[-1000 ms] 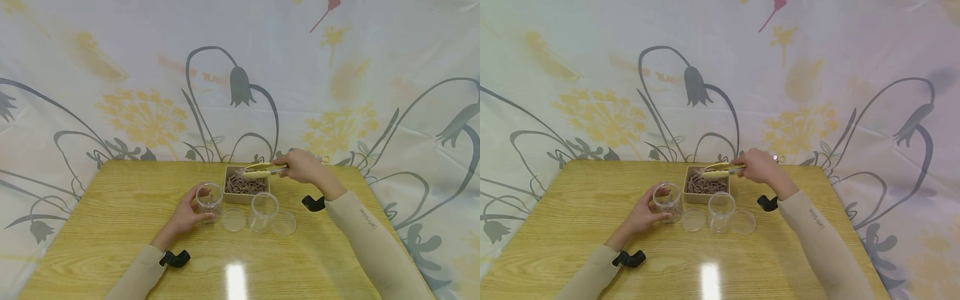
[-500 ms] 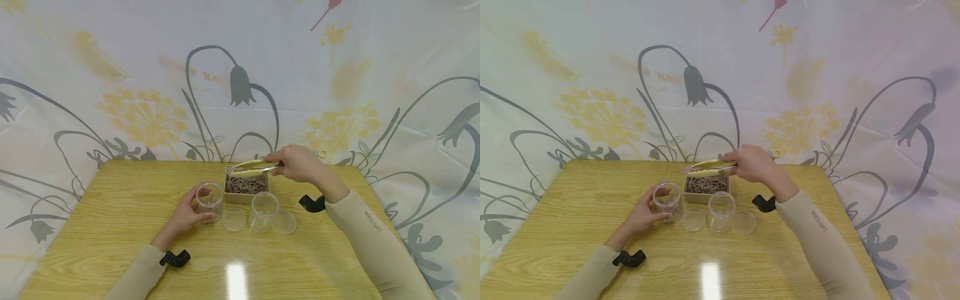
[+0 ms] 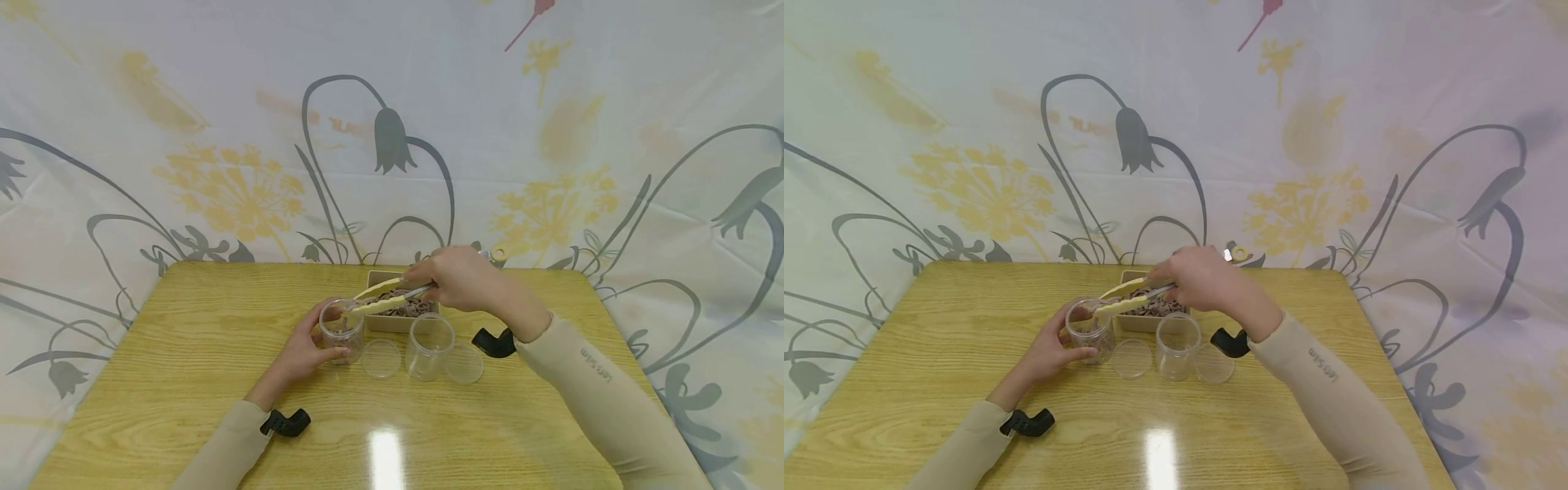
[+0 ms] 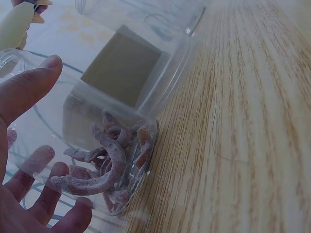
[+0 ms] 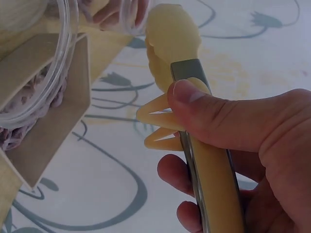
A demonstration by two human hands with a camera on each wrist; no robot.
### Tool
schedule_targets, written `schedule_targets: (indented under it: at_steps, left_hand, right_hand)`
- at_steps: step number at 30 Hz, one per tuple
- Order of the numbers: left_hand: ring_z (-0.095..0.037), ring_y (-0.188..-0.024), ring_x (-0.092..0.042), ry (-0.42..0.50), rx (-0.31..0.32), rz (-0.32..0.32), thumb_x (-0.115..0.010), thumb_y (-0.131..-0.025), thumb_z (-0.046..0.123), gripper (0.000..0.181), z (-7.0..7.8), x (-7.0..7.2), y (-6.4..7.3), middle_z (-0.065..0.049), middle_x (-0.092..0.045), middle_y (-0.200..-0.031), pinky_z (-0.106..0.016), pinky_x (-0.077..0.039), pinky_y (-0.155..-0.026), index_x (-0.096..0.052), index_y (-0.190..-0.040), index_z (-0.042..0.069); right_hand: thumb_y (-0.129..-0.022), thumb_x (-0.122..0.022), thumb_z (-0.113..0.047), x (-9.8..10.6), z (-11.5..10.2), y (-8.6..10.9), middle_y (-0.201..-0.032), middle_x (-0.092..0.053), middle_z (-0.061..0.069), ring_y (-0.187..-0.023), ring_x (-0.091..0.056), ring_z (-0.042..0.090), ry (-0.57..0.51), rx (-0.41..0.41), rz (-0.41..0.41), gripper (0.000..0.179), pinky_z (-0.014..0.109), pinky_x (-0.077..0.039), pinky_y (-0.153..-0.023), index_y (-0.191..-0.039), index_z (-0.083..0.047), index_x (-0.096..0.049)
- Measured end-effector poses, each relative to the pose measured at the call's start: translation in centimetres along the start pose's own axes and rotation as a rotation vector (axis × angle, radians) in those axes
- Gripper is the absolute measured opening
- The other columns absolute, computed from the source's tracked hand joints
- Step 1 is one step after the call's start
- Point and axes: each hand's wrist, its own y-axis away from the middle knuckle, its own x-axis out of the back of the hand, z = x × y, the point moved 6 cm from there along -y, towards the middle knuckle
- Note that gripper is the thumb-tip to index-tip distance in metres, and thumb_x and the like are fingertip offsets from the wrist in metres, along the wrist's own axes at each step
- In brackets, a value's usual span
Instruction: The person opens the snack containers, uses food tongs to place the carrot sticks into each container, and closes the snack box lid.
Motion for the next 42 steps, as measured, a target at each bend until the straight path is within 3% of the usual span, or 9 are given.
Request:
schedule_targets:
  at_steps: [5,12,17,28,32,35,42]
  left_hand:
    - [-0.04,-0.126,-0.048,0.0,0.017,-0.007,-0.084,-0.078,0.0,0.09,-0.1,0.0,0.0,-0.02,-0.047,-0.133,-0.053,-0.048,-0.098,-0.036,-0.153,0.016]
    - [-0.046,-0.126,-0.049,0.047,0.052,-0.022,-0.082,-0.08,-0.001,0.091,-0.2,-0.1,0.1,-0.02,-0.042,-0.142,-0.047,-0.054,-0.091,-0.034,-0.155,0.016]
    - [-0.048,-0.125,-0.05,0.049,0.061,-0.027,-0.081,-0.08,-0.001,0.091,-0.3,-0.1,0.2,-0.021,-0.04,-0.145,-0.043,-0.055,-0.089,-0.031,-0.155,0.013]
    - [-0.047,-0.128,-0.047,0.033,0.045,-0.019,-0.081,-0.08,-0.002,0.091,-0.2,0.0,0.2,-0.02,-0.04,-0.147,-0.049,-0.052,-0.093,-0.033,-0.155,0.015]
    - [-0.047,-0.126,-0.049,0.035,0.051,-0.023,-0.082,-0.08,-0.001,0.091,-0.2,0.0,0.1,-0.02,-0.039,-0.147,-0.045,-0.054,-0.091,-0.032,-0.155,0.015]
    - [-0.047,-0.124,-0.051,0.041,0.06,-0.023,-0.082,-0.08,-0.001,0.092,-0.2,0.0,0.1,-0.02,-0.039,-0.148,-0.042,-0.055,-0.089,-0.032,-0.155,0.014]
    - [-0.046,-0.123,-0.052,0.025,0.058,-0.019,-0.082,-0.08,0.0,0.091,-0.1,-0.1,0.0,-0.02,-0.039,-0.148,-0.041,-0.055,-0.088,-0.033,-0.155,0.014]
  right_hand:
    - [-0.084,-0.081,-0.016,-0.7,-1.0,-0.7,-0.123,-0.069,0.001,-0.097,-0.068,0.022,0.025,0.04,-0.018,0.039,0.036,-0.056,-0.066,-0.122,-0.018,-0.074]
    - [-0.083,-0.082,-0.016,-1.3,-1.8,-1.2,-0.118,-0.071,-0.005,-0.084,-0.065,0.019,0.072,0.062,-0.011,0.041,0.034,-0.055,-0.063,-0.123,-0.019,-0.073]
    - [-0.082,-0.083,-0.018,-1.3,-1.8,-1.3,-0.12,-0.07,-0.004,-0.086,-0.065,0.02,0.085,0.06,-0.009,0.043,0.038,-0.056,-0.067,-0.124,-0.019,-0.073]
    - [-0.083,-0.083,-0.019,-1.2,-1.7,-1.4,-0.119,-0.071,-0.002,-0.086,-0.066,0.021,0.066,0.069,-0.012,0.043,0.038,-0.057,-0.068,-0.124,-0.018,-0.072]
    - [-0.084,-0.078,-0.006,-0.6,-2.2,-1.8,-0.099,-0.073,-0.003,-0.07,-0.061,0.017,0.116,0.091,-0.009,0.036,0.029,-0.045,-0.052,-0.117,-0.02,-0.075]
    - [-0.081,-0.072,0.004,0.0,-2.9,-2.3,-0.087,-0.07,-0.006,-0.065,-0.056,0.017,0.175,0.108,-0.004,0.041,0.028,-0.033,-0.05,-0.111,-0.023,-0.076]
    - [-0.082,-0.082,-0.009,0.4,-3.6,-2.8,-0.095,-0.072,-0.006,-0.079,-0.062,0.021,0.237,0.106,-0.04,0.036,0.035,-0.051,-0.062,-0.115,-0.022,-0.076]
